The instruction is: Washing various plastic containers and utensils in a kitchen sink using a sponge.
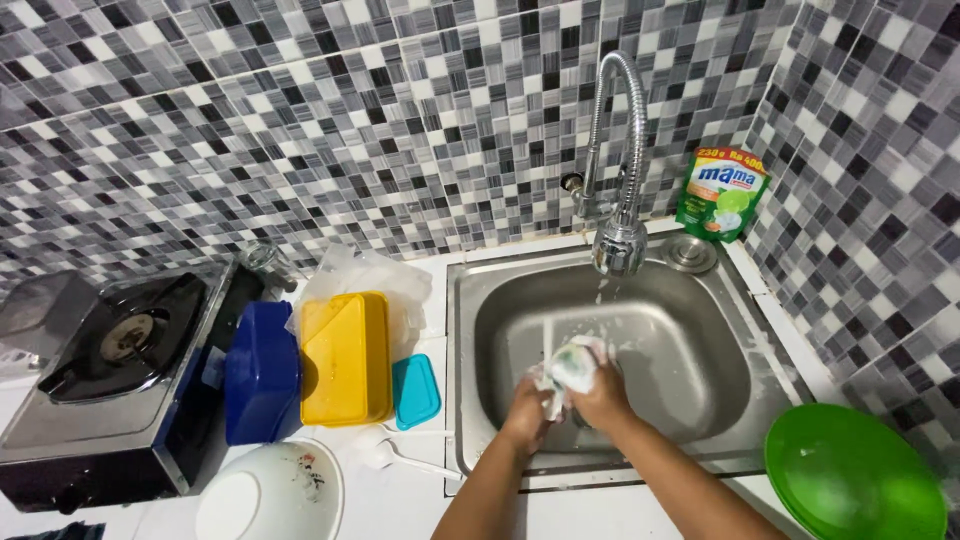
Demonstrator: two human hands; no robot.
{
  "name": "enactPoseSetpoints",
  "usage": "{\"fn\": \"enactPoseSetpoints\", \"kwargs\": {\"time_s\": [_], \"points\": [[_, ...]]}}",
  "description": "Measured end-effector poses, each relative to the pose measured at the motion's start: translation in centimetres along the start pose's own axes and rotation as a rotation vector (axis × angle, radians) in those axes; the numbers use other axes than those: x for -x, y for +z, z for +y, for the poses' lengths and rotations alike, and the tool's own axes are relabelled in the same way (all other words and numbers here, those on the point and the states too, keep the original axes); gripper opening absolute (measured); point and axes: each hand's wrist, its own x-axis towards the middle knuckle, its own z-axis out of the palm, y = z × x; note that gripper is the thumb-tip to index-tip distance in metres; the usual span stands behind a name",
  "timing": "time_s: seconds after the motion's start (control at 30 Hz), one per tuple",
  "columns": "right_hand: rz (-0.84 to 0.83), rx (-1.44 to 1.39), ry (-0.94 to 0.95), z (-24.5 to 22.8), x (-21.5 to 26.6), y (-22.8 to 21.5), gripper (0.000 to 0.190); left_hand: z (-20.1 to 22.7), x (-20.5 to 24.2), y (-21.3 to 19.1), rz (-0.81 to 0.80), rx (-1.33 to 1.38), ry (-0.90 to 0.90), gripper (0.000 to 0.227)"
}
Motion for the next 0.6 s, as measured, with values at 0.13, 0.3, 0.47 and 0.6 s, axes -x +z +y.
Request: {"fn": "enactPoseSetpoints", "kwargs": {"time_s": [0.13,0.3,0.47,0.6], "points": [[-0.002,0.692,-0.554,3.4,-2.0,0.2,0.086,-2.6,-1.2,-0.8,-0.124,-0.251,0.027,0.027],[0.198,0.605,-0.066,3.6,-6.3,-3.0,0.068,-0.2,1.2,1.2,-0.159,-0.373,-0.016,0.03],[0.146,0.585,0.01,2.9,-6.6,-3.2,0.061,-3.0,-1.7,-1.8,-0.137,-0.234,0.008,0.027],[0.077,0.556,0.12,2.0,-5.8,-3.6,0.052,0.5,2.0,0.9,-0.191,-0.239,-0.044,0.043]]}}
